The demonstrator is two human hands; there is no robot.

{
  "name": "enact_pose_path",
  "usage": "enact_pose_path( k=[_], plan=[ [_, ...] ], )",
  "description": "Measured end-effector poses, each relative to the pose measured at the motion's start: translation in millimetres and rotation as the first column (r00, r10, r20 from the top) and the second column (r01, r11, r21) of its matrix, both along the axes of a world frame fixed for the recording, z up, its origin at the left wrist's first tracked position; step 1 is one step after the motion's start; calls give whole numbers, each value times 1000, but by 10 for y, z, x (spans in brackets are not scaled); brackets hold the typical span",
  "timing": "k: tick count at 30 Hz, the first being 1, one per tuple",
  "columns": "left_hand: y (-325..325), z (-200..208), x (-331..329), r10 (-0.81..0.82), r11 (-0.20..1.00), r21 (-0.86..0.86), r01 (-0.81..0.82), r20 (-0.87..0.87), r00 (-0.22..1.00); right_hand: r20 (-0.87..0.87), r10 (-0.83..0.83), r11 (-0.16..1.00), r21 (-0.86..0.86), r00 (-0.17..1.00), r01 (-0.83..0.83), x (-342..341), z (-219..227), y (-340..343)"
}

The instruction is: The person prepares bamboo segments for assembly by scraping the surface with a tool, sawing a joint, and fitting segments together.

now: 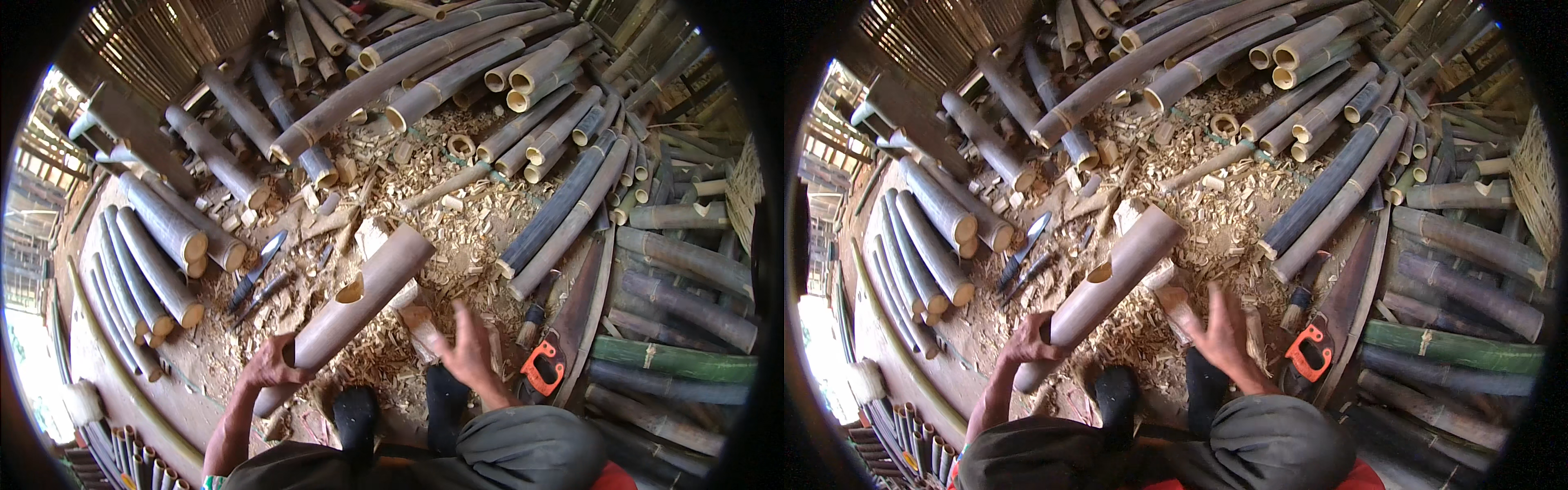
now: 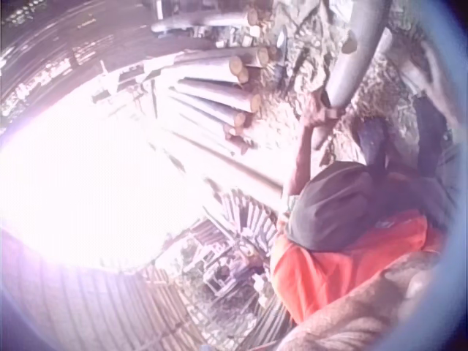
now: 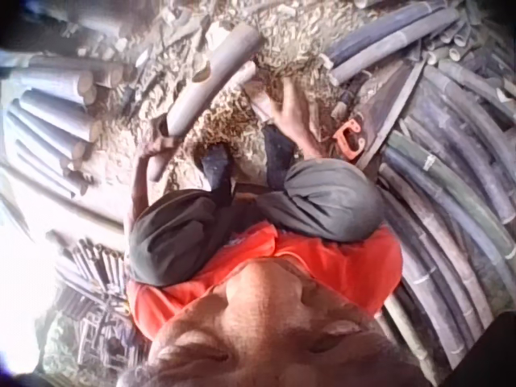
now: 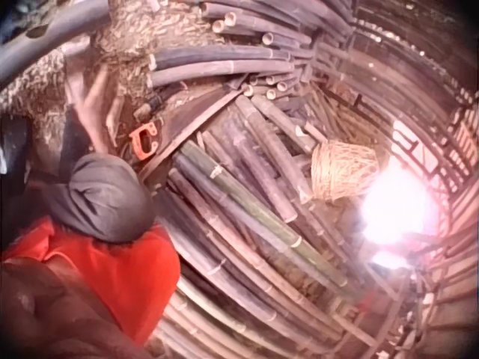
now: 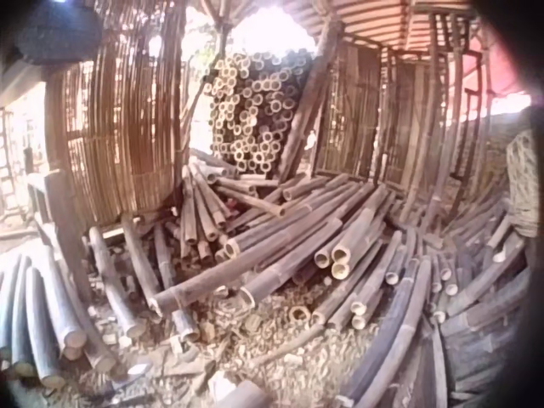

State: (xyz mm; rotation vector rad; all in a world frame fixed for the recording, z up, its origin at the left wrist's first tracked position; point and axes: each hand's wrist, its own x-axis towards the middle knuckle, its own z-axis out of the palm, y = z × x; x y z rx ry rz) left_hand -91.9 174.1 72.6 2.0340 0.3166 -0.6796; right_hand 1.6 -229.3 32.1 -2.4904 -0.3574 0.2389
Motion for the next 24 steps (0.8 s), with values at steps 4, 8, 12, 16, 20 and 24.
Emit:
enact_pose_path(
  k=[4, 8, 12, 16, 20, 24],
  plan=[
    [12, 34, -6, 56, 993, -98, -63, -70, 996, -150, 140, 952, -250, 979, -175, -95, -121, 424],
    [20, 85, -41, 89, 981, -172, -94, -40, 995, -212, 91, 983, 174, 973, -54, -15, -445, 273],
    [-15, 215, -51, 115, 987, -115, -111, 26, 993, -311, -54, 763, 601, 949, 240, 62, -240, 11],
    [-19, 47, -140, 94, 976, 176, -127, 187, 978, -233, -439, 664, 567, 868, 488, 179, 170, -398],
    [-416, -98, 91, -99, 892, 447, -58, 320, 942, 83, -815, 539, 472, 574, 698, 613, -276, -1291],
    [-901, -143, 470, -224, 840, 540, 49, 263, 939, 37, -879, 431, 487, 475, 760, 1057, -711, -2437]
  ],
)
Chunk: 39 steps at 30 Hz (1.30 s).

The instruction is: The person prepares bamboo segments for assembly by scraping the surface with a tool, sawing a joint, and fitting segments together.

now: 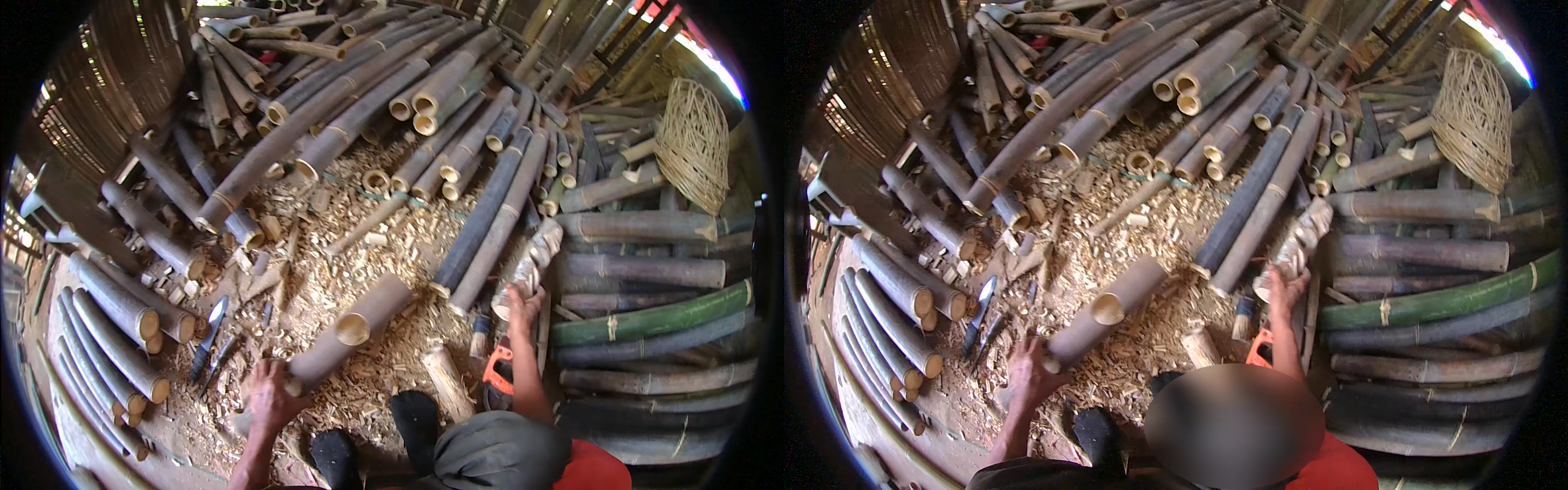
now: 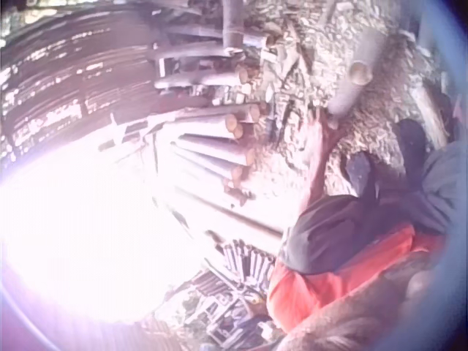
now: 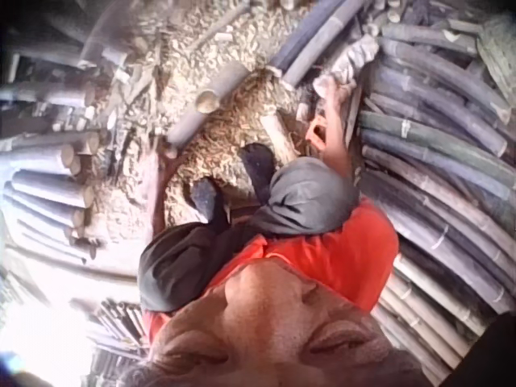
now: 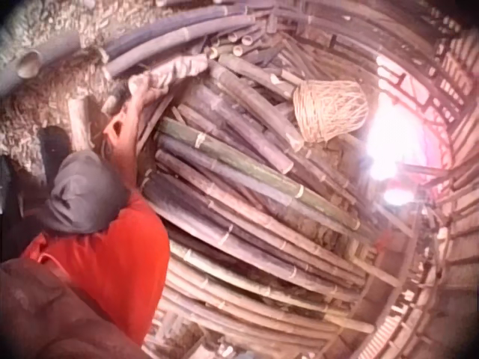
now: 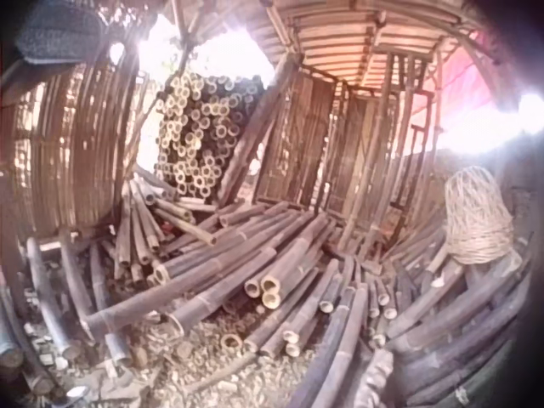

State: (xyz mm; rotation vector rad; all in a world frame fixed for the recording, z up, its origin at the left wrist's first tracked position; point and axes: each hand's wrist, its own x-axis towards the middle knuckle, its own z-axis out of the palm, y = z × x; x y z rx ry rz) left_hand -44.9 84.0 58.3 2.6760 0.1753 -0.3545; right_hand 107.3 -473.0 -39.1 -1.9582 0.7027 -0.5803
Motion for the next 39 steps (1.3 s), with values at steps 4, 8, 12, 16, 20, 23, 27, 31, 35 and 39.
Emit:
enact_pose_path(
  k=[4, 8, 12, 16, 20, 23, 27, 31, 35, 39],
  plan=[
    [-162, -408, 93, -92, 996, -1, 92, 82, 992, -325, -247, 874, -481, 913, 66, 138, -213, -344],
    [-16, -379, -45, -51, 998, 38, 48, 83, 995, -348, -94, 763, -627, 933, -157, 271, 559, 680],
    [-68, -371, 6, -68, 997, -16, 70, 65, 996, -133, 410, 838, -337, 903, -430, 447, 782, 1221],
    [-206, -402, 8, -88, 993, 89, 79, 103, 991, -134, 750, 651, -23, 648, -759, 1028, 792, 2263],
    [-159, -444, -54, -92, 992, 101, 77, 155, 984, -27, 824, 509, 471, 565, -720, 2133, 759, 3456],
    [-199, -492, -35, -94, 993, 86, 81, 165, 982, 16, 612, 617, 616, 790, -490, 2838, 459, 4070],
    [-187, -498, -42, -74, 996, 56, 69, 83, 994, 94, 592, 491, 745, 800, -451, 3229, 466, 4359],
    [-245, -529, -4, -103, 994, 42, 99, 126, 987, 262, 543, 367, 780, 798, -506, 3190, 649, 4004],
    [-139, -448, -102, -56, 996, 69, 52, 65, 996, 531, 584, -40, 774, 613, -632, 1980, 1307, 4043],
    [-136, -302, -5, 63, 995, -80, -59, 54, 997, 458, 771, 110, 590, 443, -800, 978, 1409, 3585]
  ],
)
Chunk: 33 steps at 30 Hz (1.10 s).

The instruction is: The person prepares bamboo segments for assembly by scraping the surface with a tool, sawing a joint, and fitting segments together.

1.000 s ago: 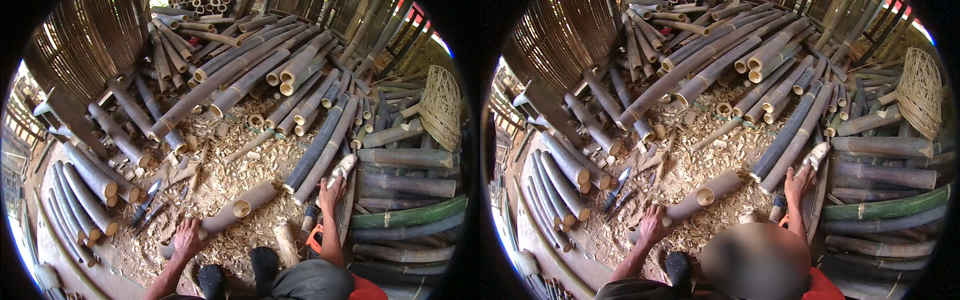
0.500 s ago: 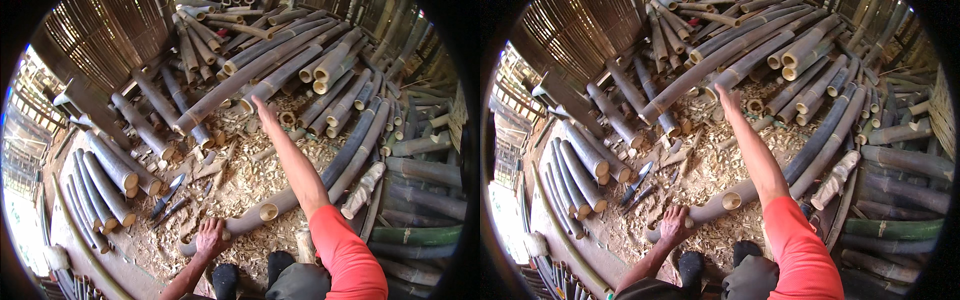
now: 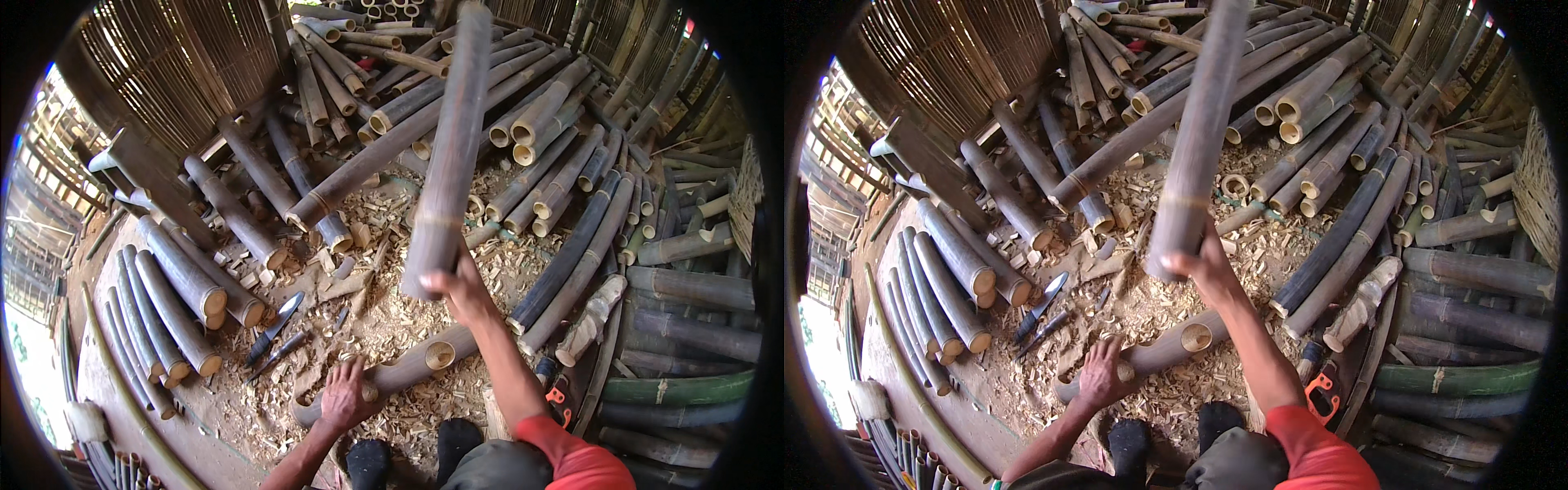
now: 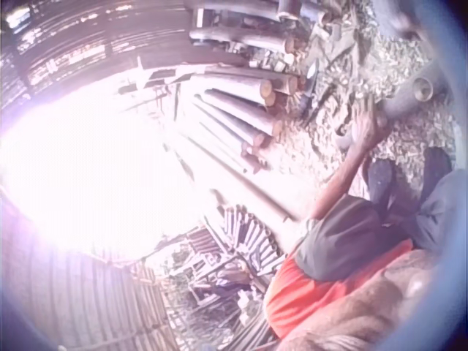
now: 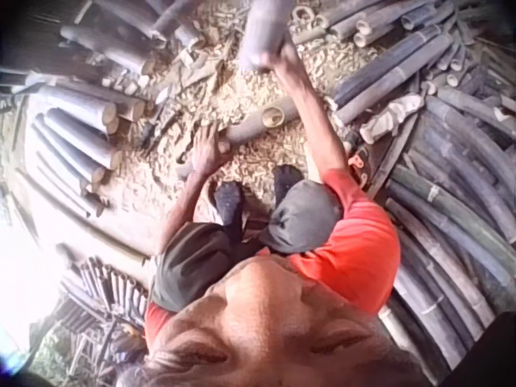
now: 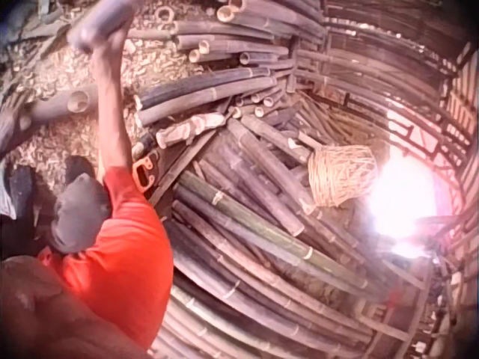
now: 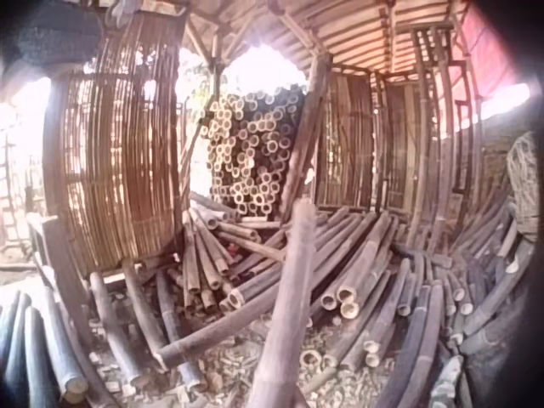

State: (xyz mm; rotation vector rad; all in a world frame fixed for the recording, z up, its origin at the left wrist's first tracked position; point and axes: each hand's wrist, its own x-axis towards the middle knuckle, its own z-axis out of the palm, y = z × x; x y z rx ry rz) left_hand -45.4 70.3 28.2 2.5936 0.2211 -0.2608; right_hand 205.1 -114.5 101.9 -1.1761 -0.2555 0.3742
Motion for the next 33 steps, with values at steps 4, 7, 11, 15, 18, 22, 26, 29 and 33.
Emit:
enact_pose_path(
  k=[4, 7, 11, 15, 18, 22, 26, 29, 33],
  plan=[
    [182, 379, 66, 230, 971, -149, -189, 350, 908, 190, -83, 925, -352, 978, 147, -366, -40, -747],
    [364, 1130, 464, -67, 950, 261, -174, 710, 701, 448, 10, 732, -612, 894, 299, -542, 278, -1240],
    [362, 1927, 723, -351, 740, 637, -218, 641, 683, 604, 378, 530, -763, 702, 371, -602, 586, -1382],
    [571, 1585, 652, -367, 770, 622, 143, 248, 896, 617, 591, 403, -784, 519, 471, -436, 584, -1236],
    [763, 1234, 607, -138, 957, 258, 134, -2, 990, 673, 377, 206, -731, 636, 651, -376, 249, -1330],
    [838, 767, 498, -23, 1000, -21, 19, -170, 985, -27, -171, 556, -828, 985, 73, -576, -488, -1691],
    [941, 396, 372, -43, 991, -135, 16, -197, 980, -318, -183, 854, -520, 930, -10, -815, -844, -1582],
    [946, 258, 315, -57, 991, -130, 35, -173, 983, -366, -212, 911, -411, 906, 47, -1017, -879, -1548],
    [800, 180, 341, -112, 976, -204, 75, -175, 978, -246, -209, 858, -511, 946, 57, -1201, -1034, -1647]
  ],
)
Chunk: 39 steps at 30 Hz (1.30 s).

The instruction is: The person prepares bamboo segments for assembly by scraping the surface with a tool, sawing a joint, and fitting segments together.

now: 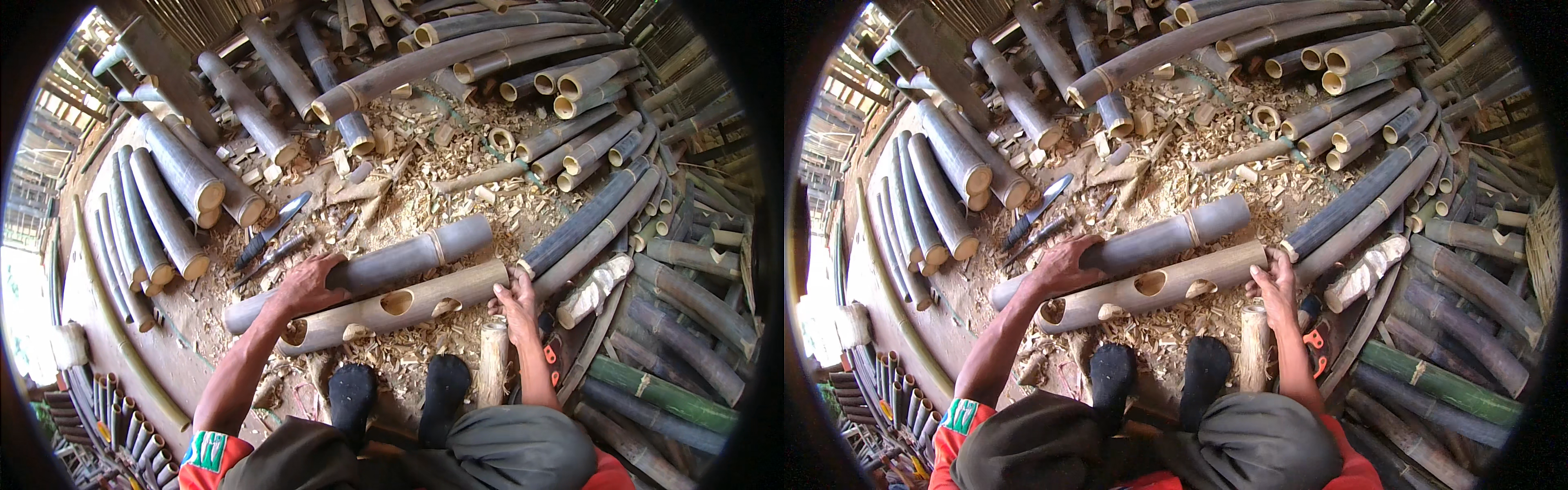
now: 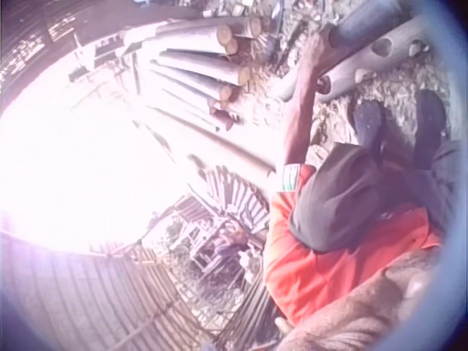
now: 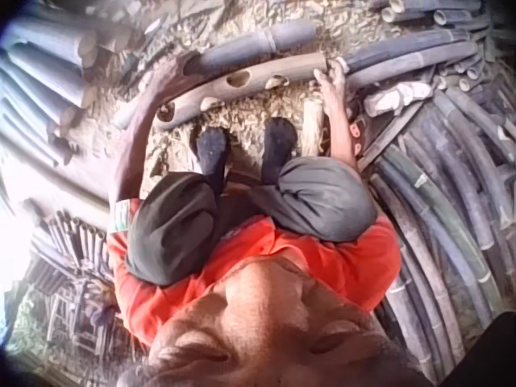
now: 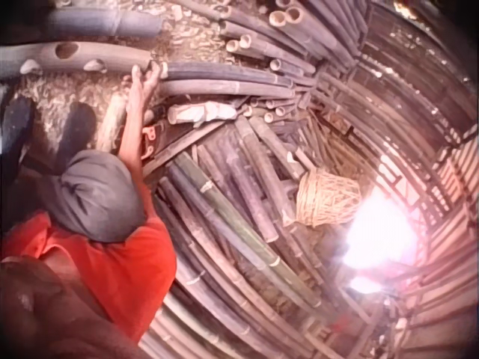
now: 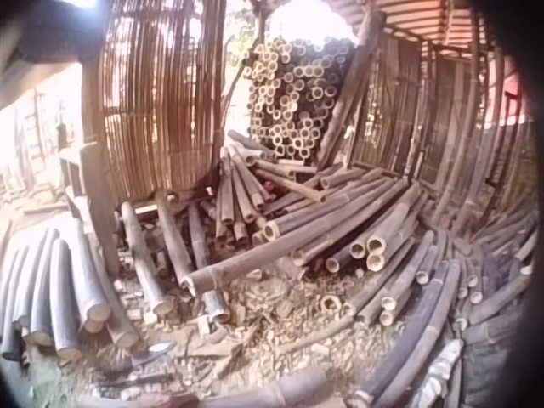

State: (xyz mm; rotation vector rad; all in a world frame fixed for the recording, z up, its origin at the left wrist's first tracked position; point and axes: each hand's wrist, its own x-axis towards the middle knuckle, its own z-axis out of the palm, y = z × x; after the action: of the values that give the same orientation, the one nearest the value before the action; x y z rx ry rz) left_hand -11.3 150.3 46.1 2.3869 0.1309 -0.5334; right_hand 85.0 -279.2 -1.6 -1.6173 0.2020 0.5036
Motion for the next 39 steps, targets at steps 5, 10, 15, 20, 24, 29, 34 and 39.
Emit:
enact_pose_path(
  k=[5, 10, 15, 20, 24, 29, 34, 39],
  plan=[
    [-8, -143, -17, 15, 995, -93, -20, -56, 998, -45, 115, 991, -63, 992, -118, 110, 80, 128],
    [49, -245, -49, -14, 994, -108, 11, -33, 999, -203, 121, 993, 38, 972, -116, 225, 35, 81],
    [-77, -318, -313, -28, 999, 22, 26, 108, 994, -198, 38, 998, -33, 980, -45, 121, 27, 167],
    [-620, 69, -506, -45, 954, 298, 4, 133, 990, -259, 91, 995, -3, 961, -95, 227, 79, 144],
    [-780, -71, -653, 17, 934, 347, -84, 191, 981, -230, 59, 998, -11, 971, -63, 281, 19, 156],
    [-795, -129, -652, 83, 933, 326, -154, 220, 972, -239, 36, 999, 9, 970, -35, 333, -33, 202],
    [-784, -153, -600, 78, 920, 362, -149, 203, 976, -236, 29, 997, 74, 971, -12, 324, -27, 191],
    [-799, -127, -551, 77, 914, 382, -140, 176, 981, -223, 36, 991, 137, 974, -5, 342, -21, 192]
  ],
)
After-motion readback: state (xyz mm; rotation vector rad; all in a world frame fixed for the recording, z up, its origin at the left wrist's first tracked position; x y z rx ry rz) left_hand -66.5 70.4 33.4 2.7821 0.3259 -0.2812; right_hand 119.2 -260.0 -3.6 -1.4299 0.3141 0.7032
